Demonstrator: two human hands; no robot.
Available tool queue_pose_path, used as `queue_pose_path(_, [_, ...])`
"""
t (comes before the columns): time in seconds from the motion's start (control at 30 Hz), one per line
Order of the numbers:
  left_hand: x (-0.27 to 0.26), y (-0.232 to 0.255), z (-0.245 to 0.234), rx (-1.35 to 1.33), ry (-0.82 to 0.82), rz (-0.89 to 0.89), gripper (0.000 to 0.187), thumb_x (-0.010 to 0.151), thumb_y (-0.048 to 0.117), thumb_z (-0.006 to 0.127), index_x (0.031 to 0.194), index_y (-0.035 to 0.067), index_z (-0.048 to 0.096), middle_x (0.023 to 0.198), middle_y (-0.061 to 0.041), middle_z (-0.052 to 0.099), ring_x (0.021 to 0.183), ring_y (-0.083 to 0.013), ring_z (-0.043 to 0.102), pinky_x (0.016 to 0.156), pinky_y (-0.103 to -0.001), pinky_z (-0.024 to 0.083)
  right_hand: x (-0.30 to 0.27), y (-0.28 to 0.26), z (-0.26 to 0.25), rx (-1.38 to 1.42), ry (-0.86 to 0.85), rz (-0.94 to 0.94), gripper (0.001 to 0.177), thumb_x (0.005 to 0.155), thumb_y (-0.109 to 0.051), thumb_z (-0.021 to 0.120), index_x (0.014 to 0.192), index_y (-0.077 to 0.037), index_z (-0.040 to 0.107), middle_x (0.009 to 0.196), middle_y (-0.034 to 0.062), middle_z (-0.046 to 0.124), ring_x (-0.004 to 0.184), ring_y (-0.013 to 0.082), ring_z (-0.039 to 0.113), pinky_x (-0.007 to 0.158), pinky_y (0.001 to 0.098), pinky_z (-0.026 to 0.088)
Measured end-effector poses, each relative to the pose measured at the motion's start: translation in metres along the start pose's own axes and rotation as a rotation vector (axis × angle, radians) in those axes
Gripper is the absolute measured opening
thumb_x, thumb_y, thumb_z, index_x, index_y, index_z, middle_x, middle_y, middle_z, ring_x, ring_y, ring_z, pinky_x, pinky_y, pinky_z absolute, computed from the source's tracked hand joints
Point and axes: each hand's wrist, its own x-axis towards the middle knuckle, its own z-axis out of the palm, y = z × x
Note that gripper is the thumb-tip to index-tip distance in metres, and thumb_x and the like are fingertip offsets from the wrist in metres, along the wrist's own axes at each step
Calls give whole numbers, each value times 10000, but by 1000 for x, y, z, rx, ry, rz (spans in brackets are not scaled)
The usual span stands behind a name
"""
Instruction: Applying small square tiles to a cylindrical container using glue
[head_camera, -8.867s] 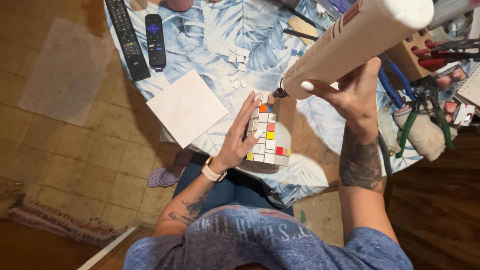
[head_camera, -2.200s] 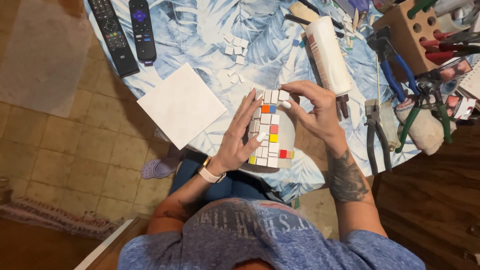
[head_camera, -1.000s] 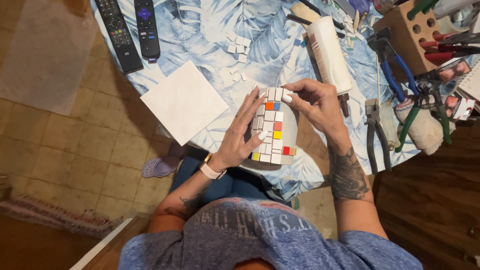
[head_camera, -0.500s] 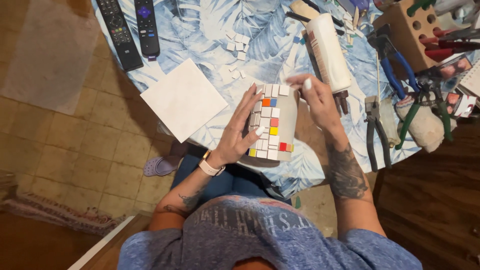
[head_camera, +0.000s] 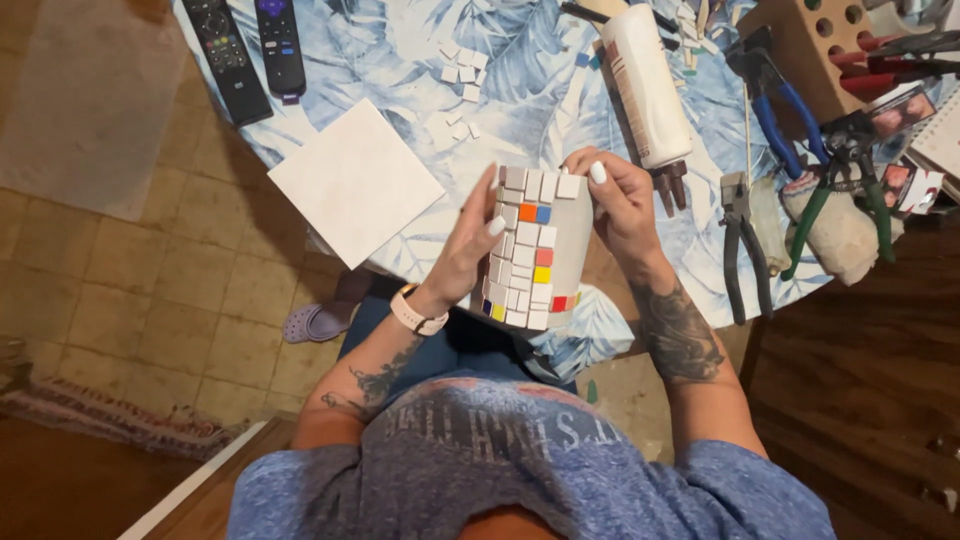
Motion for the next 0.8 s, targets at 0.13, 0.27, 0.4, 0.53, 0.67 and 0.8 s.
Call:
queue_pose_path(0.13, [-5, -25, -3, -117, -84, -128, 862, 765, 483, 464, 1323, -35, 60, 1341, -305, 84, 1250, -447, 95, 992, -587, 77, -3, -25, 15, -107, -18, -69, 263, 831, -184, 453, 717, 47, 511, 776, 192, 512, 697, 160, 456, 573, 216, 326])
queue_pose_path(0.27, [-7, -44, 0, -403, -37, -102, 667, 788, 310, 569, 1301, 60, 225, 1177, -136, 385, 1051, -204, 411, 894, -385, 383, -9, -36, 20, -209, -83, -227, 306, 855, -184, 427, 738, 80, 527, 715, 182, 512, 742, 220, 481, 667, 285, 389])
queue_pose_path(0.4, [-9, -39, 4, -442, -42, -22, 693, 757, 294, 604, 1309, 63, 253, 1147, -123, 449, 975, -163, 470, 828, -351, 442, -18, -46, 21, -348, -104, -374, 427, 854, -277, 408, 937, 129, 510, 772, 188, 526, 823, 279, 499, 753, 385, 411])
queue_pose_path(0.53, [-11, -34, 2, -307, -156, 50, 702, 739, 319, 610, 1311, 70, 288, 1149, -113, 481, 976, -147, 472, 814, -346, 450, -23, -62, 32, -398, -147, -502, 460, 762, -279, 587, 943, 139, 523, 829, 218, 545, 814, 330, 518, 822, 465, 405])
queue_pose_path(0.67, [-15, -19, 8, -331, -143, 38, 654, 741, 262, 624, 1293, 102, 312, 1102, -35, 483, 955, -95, 445, 832, -297, 428, -28, -69, 37, -444, -174, -560, 288, 769, -132, 613, 898, 118, 554, 820, 205, 557, 808, 346, 551, 853, 520, 379])
queue_pose_path(0.8, [-20, -11, 13, -337, -145, 62, 621, 739, 252, 623, 1274, 112, 341, 1071, -19, 508, 935, -79, 462, 810, -276, 435, -34, -67, 34, -417, -164, -558, 291, 786, -130, 596, 911, 126, 536, 820, 203, 557, 831, 349, 555, 868, 533, 363])
